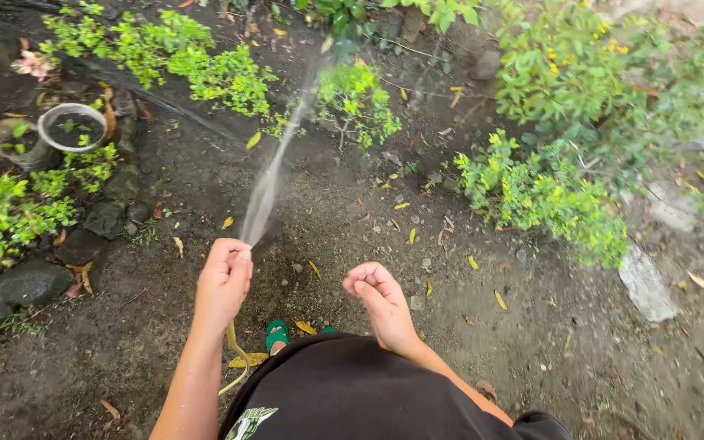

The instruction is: Watering various potted and ground plants in a garden using a hose

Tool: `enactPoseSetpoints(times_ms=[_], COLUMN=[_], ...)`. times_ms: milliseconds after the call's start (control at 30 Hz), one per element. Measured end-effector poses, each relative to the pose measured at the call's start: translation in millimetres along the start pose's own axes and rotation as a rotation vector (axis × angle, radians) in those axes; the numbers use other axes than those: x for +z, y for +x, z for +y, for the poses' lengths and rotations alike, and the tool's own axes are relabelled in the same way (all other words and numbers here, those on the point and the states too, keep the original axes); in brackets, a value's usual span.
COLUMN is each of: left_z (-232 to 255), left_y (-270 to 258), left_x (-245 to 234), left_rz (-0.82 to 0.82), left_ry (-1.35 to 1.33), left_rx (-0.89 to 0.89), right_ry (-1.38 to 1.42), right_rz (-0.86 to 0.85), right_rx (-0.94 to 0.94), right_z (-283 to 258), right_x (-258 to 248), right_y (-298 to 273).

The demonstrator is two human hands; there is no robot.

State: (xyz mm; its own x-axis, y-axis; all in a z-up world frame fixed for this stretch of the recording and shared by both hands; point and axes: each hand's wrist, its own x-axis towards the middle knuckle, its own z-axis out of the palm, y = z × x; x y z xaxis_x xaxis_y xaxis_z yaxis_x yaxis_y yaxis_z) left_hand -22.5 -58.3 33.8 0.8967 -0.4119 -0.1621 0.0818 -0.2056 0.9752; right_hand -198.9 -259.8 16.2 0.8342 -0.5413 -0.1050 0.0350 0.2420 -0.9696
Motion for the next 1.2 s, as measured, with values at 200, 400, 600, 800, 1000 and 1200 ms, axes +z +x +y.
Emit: enactPoseSetpoints(times_ms=[200, 400, 600, 800, 1000, 1200], left_z=[-13, -28, -27, -11, 5, 1], left_y=[0, 3, 7, 12, 19, 26], left_x=[5, 17, 22, 28, 40, 56], left_rz=[-0.132, -0.195, -0.190, -0.384, -0.359, -0.407], left_ry=[0.085, 0.105, 0.074, 0.170, 0.185, 0.228], left_rx=[0.003, 0.045, 0.071, 0.048, 0.029, 0.037], right_ry=[-0.005, 0.010, 0.023, 0.037, 0.079, 0.055], right_rz=[0.017, 0.037, 0.095, 0.131, 0.167, 0.271], right_rx=[-0.026, -0.029, -0.029, -0.005, -0.016, -0.053], right_z=[-4, -7, -3, -23, -24, -13], right_x=[4, 0, -12, -13, -21, -28], right_y=[-1, -4, -6, -14, -22, -21])
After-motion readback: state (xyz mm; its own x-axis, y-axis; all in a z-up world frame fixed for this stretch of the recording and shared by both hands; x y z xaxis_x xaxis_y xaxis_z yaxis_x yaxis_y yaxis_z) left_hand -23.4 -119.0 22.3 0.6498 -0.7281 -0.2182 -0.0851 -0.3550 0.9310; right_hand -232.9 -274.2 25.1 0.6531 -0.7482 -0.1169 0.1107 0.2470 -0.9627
